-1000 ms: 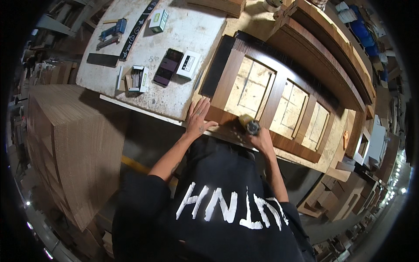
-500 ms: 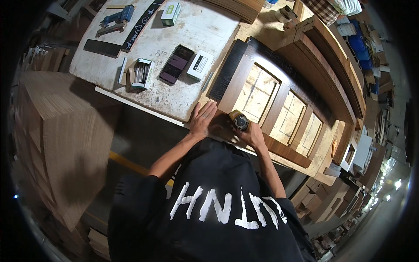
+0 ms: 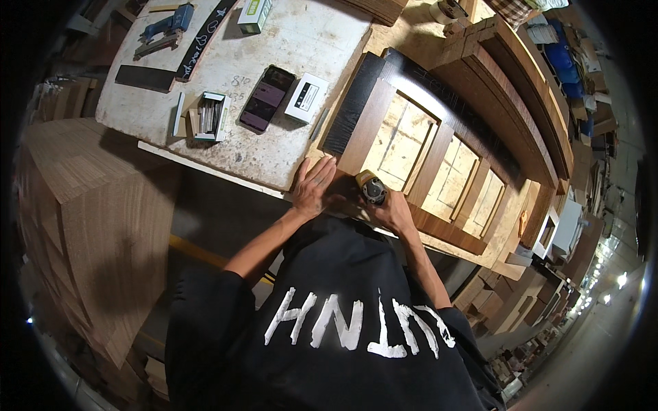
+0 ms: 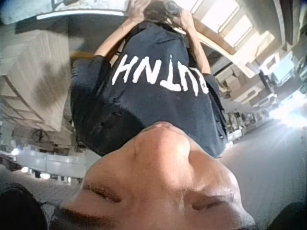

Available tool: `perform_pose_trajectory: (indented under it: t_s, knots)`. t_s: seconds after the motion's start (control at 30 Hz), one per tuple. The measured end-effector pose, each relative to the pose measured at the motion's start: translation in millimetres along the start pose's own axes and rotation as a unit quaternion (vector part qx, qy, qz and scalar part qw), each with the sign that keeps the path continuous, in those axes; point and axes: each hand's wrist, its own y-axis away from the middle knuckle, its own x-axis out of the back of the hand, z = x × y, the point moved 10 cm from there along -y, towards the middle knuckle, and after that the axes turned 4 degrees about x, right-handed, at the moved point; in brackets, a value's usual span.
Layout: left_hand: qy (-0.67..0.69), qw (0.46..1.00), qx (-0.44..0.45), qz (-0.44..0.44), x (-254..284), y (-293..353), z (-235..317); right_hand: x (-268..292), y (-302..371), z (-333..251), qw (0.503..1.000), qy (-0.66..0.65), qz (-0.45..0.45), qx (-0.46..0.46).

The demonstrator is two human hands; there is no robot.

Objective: The person assembles a wooden frame by positioning and securing multiple wooden strips using a pneumatic nail gun. They align each strip along the frame edges and drive nails to attach them, working methodically around the structure.

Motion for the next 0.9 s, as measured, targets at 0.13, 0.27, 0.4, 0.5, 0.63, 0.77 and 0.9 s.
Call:
perform_pose_trajectory:
  t_s: [0.13,0.27,0.4,0.5,0.63,0.77,0.9]
  knots:
    - [-0.003,1.0,-0.001,-0.003,2.3,-0.8,1.0,-0.2,-1.6,0.1,1.0,-0.004,-0.014,0.003]
    - [-0.006,1.0,0.003,0.002,4.6,-1.0,2.2,0.8,-4.6,-0.8,0.998,0.014,-0.051,-0.021]
    - [-0.008,1.0,0.007,-0.012,2.6,-2.8,1.5,4.2,-2.5,5.6,1.0,0.005,-0.023,0.016]
    - [0.001,1.0,0.015,-0.016,5.6,-3.6,1.2,5.9,-0.7,3.7,0.999,-0.003,-0.046,0.023]
    - [-0.021,0.999,0.016,-0.019,3.3,-4.0,2.0,10.9,13.1,3.5,0.999,-0.004,-0.04,0.014]
    - [-0.02,1.0,0.022,0.004,-0.6,-2.2,-3.7,15.6,25.9,2.9,0.999,0.008,-0.044,0.004]
    - [-0.014,0.999,0.033,0.0,-2.5,-2.0,-5.5,12.3,27.2,1.3,0.998,0.004,-0.038,-0.048]
